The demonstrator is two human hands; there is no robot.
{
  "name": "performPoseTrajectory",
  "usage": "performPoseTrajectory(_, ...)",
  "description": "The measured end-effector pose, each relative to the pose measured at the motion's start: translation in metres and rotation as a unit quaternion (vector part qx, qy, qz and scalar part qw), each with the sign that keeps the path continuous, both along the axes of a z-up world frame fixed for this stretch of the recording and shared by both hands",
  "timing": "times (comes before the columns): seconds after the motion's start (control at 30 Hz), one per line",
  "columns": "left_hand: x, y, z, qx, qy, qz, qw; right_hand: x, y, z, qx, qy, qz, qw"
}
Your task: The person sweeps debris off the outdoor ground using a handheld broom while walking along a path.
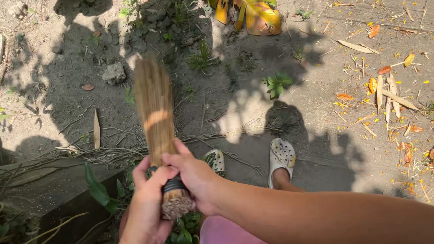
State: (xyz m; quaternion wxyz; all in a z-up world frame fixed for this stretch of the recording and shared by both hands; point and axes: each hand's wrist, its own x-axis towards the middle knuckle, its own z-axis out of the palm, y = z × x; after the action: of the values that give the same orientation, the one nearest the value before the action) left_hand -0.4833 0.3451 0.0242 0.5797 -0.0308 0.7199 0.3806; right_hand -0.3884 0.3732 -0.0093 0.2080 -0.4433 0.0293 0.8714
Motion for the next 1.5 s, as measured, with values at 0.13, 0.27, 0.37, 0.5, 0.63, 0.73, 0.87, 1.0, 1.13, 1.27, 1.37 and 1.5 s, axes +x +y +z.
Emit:
performPoseTrajectory(0.13,-0.116,0.011,-0.056,0.002,0.108,0.177,0.978,-0.118,0.024,-0.068,-0.016,0.068,0.173,0.982)
performPoseTrajectory(0.27,-0.195,0.033,-0.115,-0.038,-0.034,0.161,0.986,-0.180,0.026,-0.097,-0.045,0.009,0.195,0.980)
performPoseTrajectory(0.37,-0.199,0.005,-0.106,-0.130,-0.148,-0.058,0.979,-0.166,-0.005,-0.063,-0.082,-0.003,0.114,0.990)
performPoseTrajectory(0.5,-0.258,-0.049,-0.019,-0.106,-0.165,-0.039,0.980,-0.202,-0.050,0.018,-0.124,-0.001,0.080,0.989)
performPoseTrajectory(0.63,-0.309,-0.074,0.019,-0.015,-0.251,-0.026,0.968,-0.256,-0.061,0.016,-0.145,0.075,0.123,0.979)
performPoseTrajectory(0.73,-0.271,-0.045,-0.031,-0.122,-0.010,0.117,0.985,-0.262,-0.041,-0.013,-0.165,0.002,0.155,0.974)
performPoseTrajectory(0.87,-0.222,-0.003,-0.060,-0.063,-0.198,-0.085,0.974,-0.205,-0.025,-0.033,-0.103,-0.089,0.068,0.988)
performPoseTrajectory(1.0,-0.247,-0.055,-0.021,-0.161,-0.151,-0.115,0.969,-0.213,-0.057,-0.005,-0.160,0.024,0.053,0.985)
performPoseTrajectory(1.13,-0.321,-0.117,0.005,-0.051,-0.165,-0.073,0.982,-0.287,-0.092,0.024,-0.164,-0.020,0.120,0.979)
performPoseTrajectory(1.27,-0.318,-0.091,0.002,-0.093,0.009,0.080,0.992,-0.330,-0.076,-0.009,-0.175,0.129,0.205,0.955)
performPoseTrajectory(1.37,-0.305,-0.064,0.015,-0.066,0.056,0.143,0.986,-0.334,-0.039,-0.033,-0.159,0.232,0.260,0.924)
performPoseTrajectory(1.5,-0.299,-0.083,0.040,0.017,-0.033,0.080,0.996,-0.308,-0.062,0.002,-0.063,0.087,0.150,0.983)
